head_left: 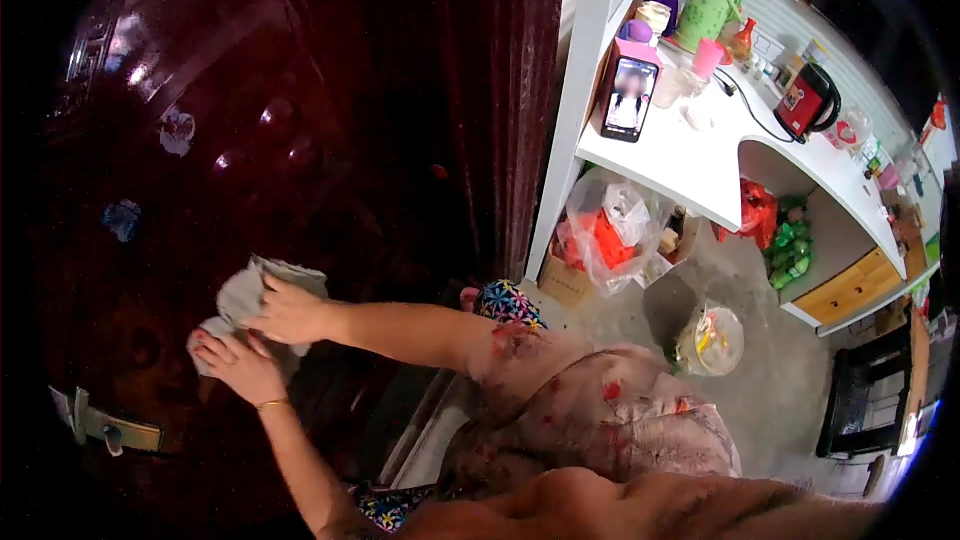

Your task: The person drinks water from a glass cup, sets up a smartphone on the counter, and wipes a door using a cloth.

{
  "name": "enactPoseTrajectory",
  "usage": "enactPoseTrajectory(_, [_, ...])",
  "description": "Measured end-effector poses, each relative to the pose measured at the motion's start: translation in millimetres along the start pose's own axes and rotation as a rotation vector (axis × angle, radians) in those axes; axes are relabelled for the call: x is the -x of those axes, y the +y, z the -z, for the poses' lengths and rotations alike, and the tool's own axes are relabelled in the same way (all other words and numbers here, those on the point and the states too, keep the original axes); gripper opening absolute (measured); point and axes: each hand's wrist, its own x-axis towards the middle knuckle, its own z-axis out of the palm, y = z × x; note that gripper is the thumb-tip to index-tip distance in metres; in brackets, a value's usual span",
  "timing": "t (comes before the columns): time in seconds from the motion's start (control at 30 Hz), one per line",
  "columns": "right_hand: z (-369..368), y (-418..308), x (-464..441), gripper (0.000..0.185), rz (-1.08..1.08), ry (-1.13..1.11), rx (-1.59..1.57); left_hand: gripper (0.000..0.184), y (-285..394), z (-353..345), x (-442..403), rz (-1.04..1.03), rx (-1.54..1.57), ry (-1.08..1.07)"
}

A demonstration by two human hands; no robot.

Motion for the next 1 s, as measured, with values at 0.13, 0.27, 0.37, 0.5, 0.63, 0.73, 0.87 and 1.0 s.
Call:
enactPoseTrajectory(0.13, [1.8, -11.4, 22.0, 0.039, -0.034, -0.043, -0.137, 0.053, 18.7, 2.2, 26.1, 0.058, 0.183, 0.085])
enactPoseTrajectory(0.27, [25.9, -3.6, -15.6, 0.036, -0.003, 0.176, -0.129, 0.054, 7.1, 27.1, -27.0, 0.074, 0.187, 0.279])
enactPoseTrajectory(0.37, [63.3, 13.4, -94.1, 0.033, -0.03, 0.186, -0.087, 0.053, -22.9, 64.8, -104.9, 0.039, 0.084, 0.459])
enactPoseTrajectory(0.5, [108.1, 33.3, -211.8, 0.031, -0.035, 0.441, -0.067, 0.055, -77.7, 104.6, -216.9, 0.027, -0.097, 0.676])
enactPoseTrajectory(0.63, [144.8, 39.8, -302.5, 0.036, -0.021, 0.745, -0.122, 0.056, -100.9, 129.1, -281.6, 0.103, -0.161, 0.591])
enactPoseTrajectory(0.73, [148.7, 42.8, -307.2, 0.033, -0.024, 0.629, -0.097, 0.058, -97.5, 143.2, -286.3, 0.12, -0.127, 0.555])
enactPoseTrajectory(0.87, [136.1, 33.6, -279.3, 0.03, -0.023, 0.429, -0.085, 0.061, -124.5, 108.8, -270.6, 0.125, 0.09, 0.484])
enactPoseTrajectory(1.0, [97.2, 18.1, -216.3, 0.025, 0.001, 0.362, -0.106, 0.05, -103.4, 86.6, -208.4, 0.222, -0.139, 0.188])
